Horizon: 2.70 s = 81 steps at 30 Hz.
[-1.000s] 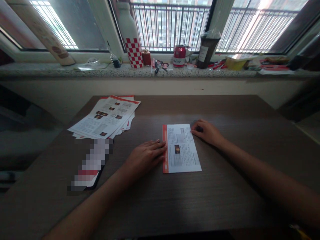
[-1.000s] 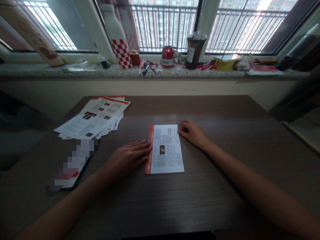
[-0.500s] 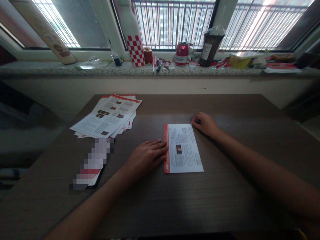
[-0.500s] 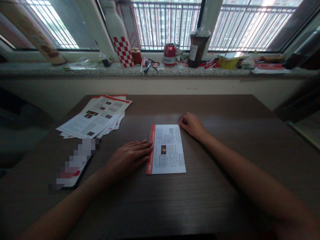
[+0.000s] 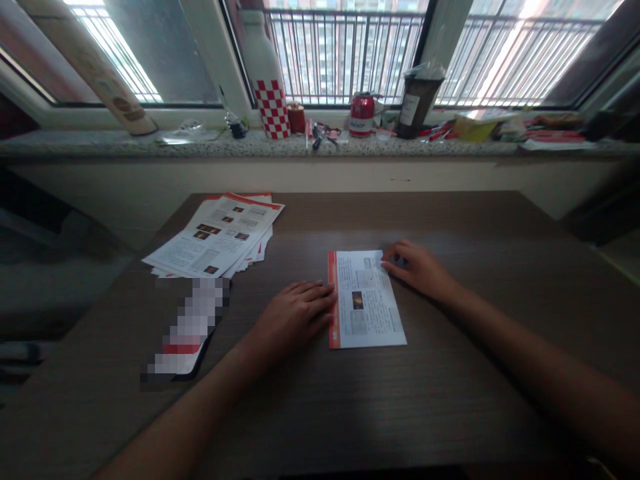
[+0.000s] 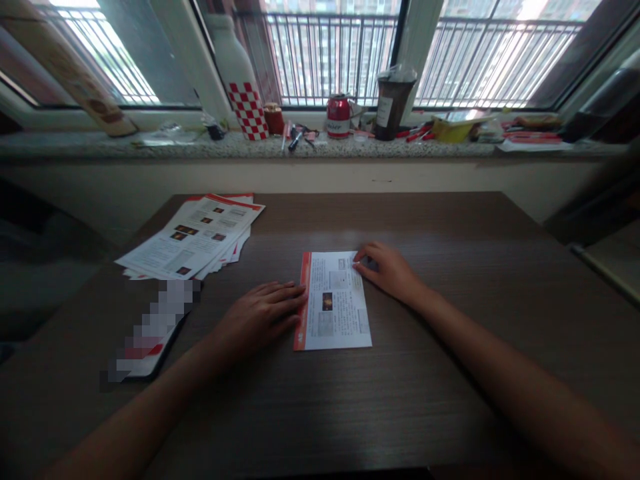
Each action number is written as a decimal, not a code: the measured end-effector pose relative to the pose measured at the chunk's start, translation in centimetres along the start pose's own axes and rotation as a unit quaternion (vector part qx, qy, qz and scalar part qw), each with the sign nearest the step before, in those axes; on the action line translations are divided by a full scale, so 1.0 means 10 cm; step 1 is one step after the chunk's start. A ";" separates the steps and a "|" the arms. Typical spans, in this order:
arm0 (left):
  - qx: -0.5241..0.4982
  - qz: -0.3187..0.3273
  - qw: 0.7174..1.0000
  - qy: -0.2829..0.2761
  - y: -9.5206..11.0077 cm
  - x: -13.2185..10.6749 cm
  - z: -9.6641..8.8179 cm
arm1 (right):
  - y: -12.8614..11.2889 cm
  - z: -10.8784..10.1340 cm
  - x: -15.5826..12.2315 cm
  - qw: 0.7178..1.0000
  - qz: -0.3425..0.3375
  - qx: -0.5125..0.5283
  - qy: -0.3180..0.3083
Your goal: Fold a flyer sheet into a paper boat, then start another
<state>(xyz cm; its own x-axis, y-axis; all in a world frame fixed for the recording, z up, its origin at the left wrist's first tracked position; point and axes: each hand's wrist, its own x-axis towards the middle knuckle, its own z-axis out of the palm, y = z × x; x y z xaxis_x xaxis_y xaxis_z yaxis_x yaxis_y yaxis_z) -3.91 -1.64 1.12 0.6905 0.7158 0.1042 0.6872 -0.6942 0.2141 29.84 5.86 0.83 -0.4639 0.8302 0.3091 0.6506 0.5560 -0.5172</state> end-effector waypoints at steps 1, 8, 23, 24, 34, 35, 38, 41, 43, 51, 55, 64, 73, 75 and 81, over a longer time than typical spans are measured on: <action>-0.001 -0.001 1.000 0.001 0.01 0.00 -0.01 | -0.06 -0.02 -0.06 1.000 -0.018 0.011 -0.008; -0.009 0.002 1.000 0.009 0.03 0.01 -0.02 | -0.31 -0.11 -0.51 0.982 -0.124 0.043 -0.135; -0.096 0.065 0.993 0.004 -0.01 0.02 0.04 | -0.37 -0.13 -0.76 0.976 -0.134 0.015 -0.168; -0.100 0.063 0.993 0.000 0.00 0.02 0.03 | -0.39 -0.14 -0.76 0.976 -0.138 0.019 -0.166; -0.115 0.067 0.991 -0.031 0.01 -0.03 -0.13 | -0.43 -0.11 -0.71 0.986 -0.098 0.049 -0.123; -0.112 0.064 0.991 -0.021 0.01 -0.02 -0.09 | -0.43 -0.10 -0.71 0.989 -0.085 0.051 -0.112; -0.102 0.052 0.993 0.022 -0.01 0.02 0.01 | -0.42 -0.09 -0.71 0.992 -0.053 0.065 -0.096; -0.106 0.042 0.993 0.039 -0.03 0.05 0.08 | -0.39 -0.11 -0.72 0.988 -0.046 0.101 -0.108; -0.122 0.032 0.991 0.048 -0.04 0.07 0.09 | -0.35 -0.13 -0.73 0.984 -0.056 0.123 -0.120; -0.139 0.011 0.987 0.078 -0.04 0.06 0.07 | -0.23 -0.08 -0.67 0.990 -0.071 0.060 -0.106; -0.153 0.001 0.983 0.099 0.01 0.09 0.06 | -0.22 -0.02 -0.63 0.992 -0.071 0.063 -0.084; -0.185 -0.014 0.978 0.098 -0.02 0.09 0.04 | -0.20 0.03 -0.62 0.995 -0.037 0.071 -0.054; -0.131 -0.002 0.986 0.102 -0.05 0.11 0.07 | -0.23 0.02 -0.61 0.997 -0.023 0.065 -0.038; -0.120 0.001 0.988 0.099 -0.05 0.11 0.08 | -0.23 0.02 -0.61 0.997 -0.020 0.069 -0.036; -0.121 -0.004 0.988 0.092 -0.06 0.12 0.07 | -0.23 0.02 -0.60 0.997 -0.020 0.071 -0.036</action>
<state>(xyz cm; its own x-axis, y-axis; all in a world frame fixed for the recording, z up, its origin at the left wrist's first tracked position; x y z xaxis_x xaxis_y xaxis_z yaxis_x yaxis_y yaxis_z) -3.39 -0.41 0.47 0.6176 0.7378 0.2723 0.6028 -0.6665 0.4386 31.02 -0.42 0.02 -0.5335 0.7995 0.2759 0.5410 0.5734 -0.6153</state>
